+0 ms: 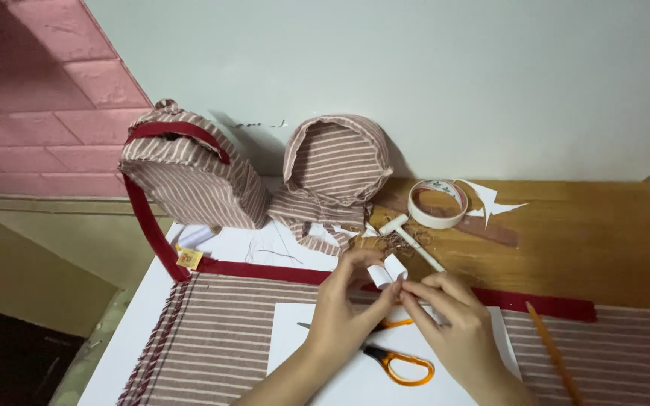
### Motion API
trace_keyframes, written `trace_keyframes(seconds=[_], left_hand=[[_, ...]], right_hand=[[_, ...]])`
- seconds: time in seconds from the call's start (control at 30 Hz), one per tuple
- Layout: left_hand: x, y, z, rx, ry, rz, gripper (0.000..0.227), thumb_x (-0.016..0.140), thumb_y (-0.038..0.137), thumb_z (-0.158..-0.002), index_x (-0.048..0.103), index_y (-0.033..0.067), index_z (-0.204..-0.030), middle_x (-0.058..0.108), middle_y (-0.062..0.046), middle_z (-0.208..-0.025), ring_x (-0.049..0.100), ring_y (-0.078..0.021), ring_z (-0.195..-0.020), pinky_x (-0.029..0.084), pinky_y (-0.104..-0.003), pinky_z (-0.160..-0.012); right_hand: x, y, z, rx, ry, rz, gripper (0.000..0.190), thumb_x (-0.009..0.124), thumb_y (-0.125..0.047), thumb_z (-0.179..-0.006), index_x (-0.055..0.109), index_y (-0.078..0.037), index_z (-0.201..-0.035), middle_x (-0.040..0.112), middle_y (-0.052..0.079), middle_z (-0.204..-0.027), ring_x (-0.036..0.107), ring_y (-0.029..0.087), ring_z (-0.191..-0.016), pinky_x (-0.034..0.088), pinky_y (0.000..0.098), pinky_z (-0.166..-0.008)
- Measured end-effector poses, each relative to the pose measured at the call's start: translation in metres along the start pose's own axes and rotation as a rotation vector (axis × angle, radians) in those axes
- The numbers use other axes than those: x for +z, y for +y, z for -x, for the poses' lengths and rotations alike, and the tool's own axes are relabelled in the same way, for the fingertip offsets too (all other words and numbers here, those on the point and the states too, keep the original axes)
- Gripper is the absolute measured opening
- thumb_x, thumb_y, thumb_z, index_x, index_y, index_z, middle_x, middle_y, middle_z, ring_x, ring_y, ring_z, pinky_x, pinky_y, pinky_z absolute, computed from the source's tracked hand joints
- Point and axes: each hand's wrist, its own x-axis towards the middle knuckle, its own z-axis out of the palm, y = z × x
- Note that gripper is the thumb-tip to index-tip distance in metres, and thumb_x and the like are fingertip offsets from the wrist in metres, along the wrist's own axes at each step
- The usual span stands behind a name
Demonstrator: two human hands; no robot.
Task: Cutting a small strip of paper with scissors and folding it into a small loop.
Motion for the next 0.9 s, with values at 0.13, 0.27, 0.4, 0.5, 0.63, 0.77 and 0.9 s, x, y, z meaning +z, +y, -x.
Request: trace_keyframes(seconds=[0.13,0.27,0.4,0.5,0.63,0.77,0.9], left_hand=[[0.001,-0.003,0.003,0.011,0.029,0.013,0.029,0.08,0.023,-0.096,0.065,0.0111,-0.119,0.075,-0.005,-0.122,0.071,-0.0173,-0.112,0.054,-0.03,-0.1],[-0.001,0.0,0.003,-0.027,0.003,0.055,0.036,0.078,0.024,-0.097,0.064,0.0094,-0.126,0.075,-0.007,-0.123,0.073,-0.0173,-0.111,0.059,-0.031,-0.098],[0.0,-0.003,0.004,-0.041,0.002,0.119,0.037,0.079,0.021,-0.097,0.063,0.0089,-0.128,0.073,-0.005,-0.119,0.071,-0.0131,-0.103,0.063,-0.027,-0.09],[0.004,-0.01,0.006,-0.045,0.011,0.186,0.04,0.08,0.021,-0.097,0.062,0.0085,-0.13,0.071,-0.005,-0.122,0.07,-0.0122,-0.108,0.058,-0.025,-0.093],[0.001,-0.005,0.005,-0.069,-0.014,0.206,0.035,0.077,0.02,-0.099,0.061,0.0104,-0.129,0.069,-0.004,-0.114,0.068,-0.0114,-0.102,0.06,-0.025,-0.09],[0.003,-0.011,0.007,-0.06,-0.011,0.217,0.04,0.077,0.023,-0.098,0.06,0.0096,-0.132,0.068,-0.004,-0.122,0.07,-0.0111,-0.107,0.06,-0.024,-0.094],[0.002,-0.01,0.007,-0.063,-0.006,0.203,0.032,0.078,0.024,-0.098,0.063,0.0118,-0.123,0.07,-0.003,-0.124,0.065,-0.0086,-0.101,0.057,-0.024,-0.09]], right_hand=[[0.0,-0.002,0.001,-0.005,-0.017,-0.013,0.017,0.08,-0.002,-0.09,0.08,0.002,-0.107,0.071,0.006,-0.089,0.068,0.016,-0.079,0.057,0.0277,-0.075],[-0.001,-0.006,0.0,0.02,-0.021,-0.007,0.016,0.081,-0.002,-0.092,0.08,0.002,-0.107,0.071,0.006,-0.093,0.069,0.017,-0.084,0.056,0.0285,-0.079],[-0.002,-0.01,-0.002,0.023,-0.022,0.028,0.019,0.084,-0.002,-0.092,0.08,0.003,-0.111,0.071,0.008,-0.095,0.067,0.019,-0.085,0.053,0.0299,-0.078],[-0.003,-0.013,0.001,0.091,-0.05,0.012,0.018,0.082,0.0,-0.094,0.08,0.003,-0.112,0.069,0.008,-0.096,0.066,0.02,-0.089,0.053,0.0305,-0.084],[-0.001,-0.004,0.008,0.12,-0.087,0.084,0.018,0.083,-0.003,-0.097,0.082,0.0,-0.114,0.069,0.005,-0.094,0.065,0.017,-0.086,0.052,0.0296,-0.081],[-0.001,-0.001,0.011,0.054,-0.071,0.167,0.02,0.087,-0.002,-0.099,0.083,-0.003,-0.118,0.067,0.005,-0.097,0.065,0.017,-0.087,0.053,0.0301,-0.084],[0.0,0.0,0.012,0.074,-0.059,0.161,0.019,0.087,-0.002,-0.098,0.083,-0.002,-0.117,0.066,0.003,-0.094,0.063,0.017,-0.085,0.053,0.0295,-0.079]])
